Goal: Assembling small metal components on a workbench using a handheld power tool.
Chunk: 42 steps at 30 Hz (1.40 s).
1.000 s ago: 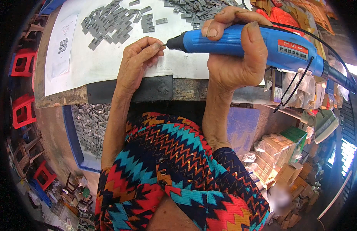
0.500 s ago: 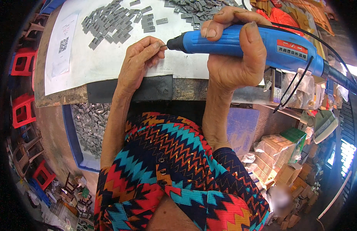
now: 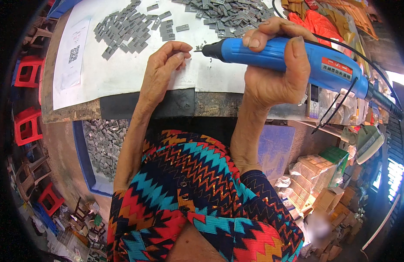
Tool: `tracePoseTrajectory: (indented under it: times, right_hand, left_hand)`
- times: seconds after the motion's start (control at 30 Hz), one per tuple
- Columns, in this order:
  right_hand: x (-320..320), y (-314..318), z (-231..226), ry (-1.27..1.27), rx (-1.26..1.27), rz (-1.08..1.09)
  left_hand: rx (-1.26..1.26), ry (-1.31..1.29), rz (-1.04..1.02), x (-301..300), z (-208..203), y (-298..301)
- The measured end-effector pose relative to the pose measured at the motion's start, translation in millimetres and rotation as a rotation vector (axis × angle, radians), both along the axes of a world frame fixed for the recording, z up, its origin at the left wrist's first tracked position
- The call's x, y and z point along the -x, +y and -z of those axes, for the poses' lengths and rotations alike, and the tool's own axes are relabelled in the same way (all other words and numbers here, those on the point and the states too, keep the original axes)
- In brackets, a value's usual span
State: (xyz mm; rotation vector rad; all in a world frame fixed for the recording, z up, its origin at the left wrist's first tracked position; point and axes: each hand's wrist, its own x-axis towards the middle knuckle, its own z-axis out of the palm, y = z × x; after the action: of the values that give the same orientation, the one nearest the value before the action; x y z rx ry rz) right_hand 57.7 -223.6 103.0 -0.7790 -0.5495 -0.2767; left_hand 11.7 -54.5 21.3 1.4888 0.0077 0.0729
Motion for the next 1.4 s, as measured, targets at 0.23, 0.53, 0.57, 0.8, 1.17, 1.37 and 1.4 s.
tracePoseTrajectory:
  times: [0.23, 0.53, 0.57, 0.8, 1.17, 1.37, 1.4]
  right_hand:
    - [-1, -13, 0, 0.036, -0.027, 0.068]
    - [0, -12, 5, 0.039, -0.051, 0.074]
    - [-1, -13, 5, 0.024, -0.034, 0.084]
    - [-1, -12, 7, 0.017, -0.011, 0.101]
    - [-1, -12, 12, -0.006, 0.026, -0.005]
    - [0, -7, 11, 0.027, -0.01, 0.027]
    - [0, -6, 10, 0.021, -0.008, 0.022]
  left_hand:
    - [-0.264, -0.153, -0.01, -3, -4, -14]
    - [-0.705, -0.428, -0.153, -17, -3, 8]
    - [-0.874, -0.472, -0.22, -20, -2, 11]
    - [-1.331, -0.375, -0.239, -24, 7, 25]
    - [-1.366, -0.37, -0.199, -12, 7, 28]
    - [-1.261, -0.342, -0.175, 0, 4, 29]
    - [-1.233, -0.367, -0.189, 1, 4, 30]
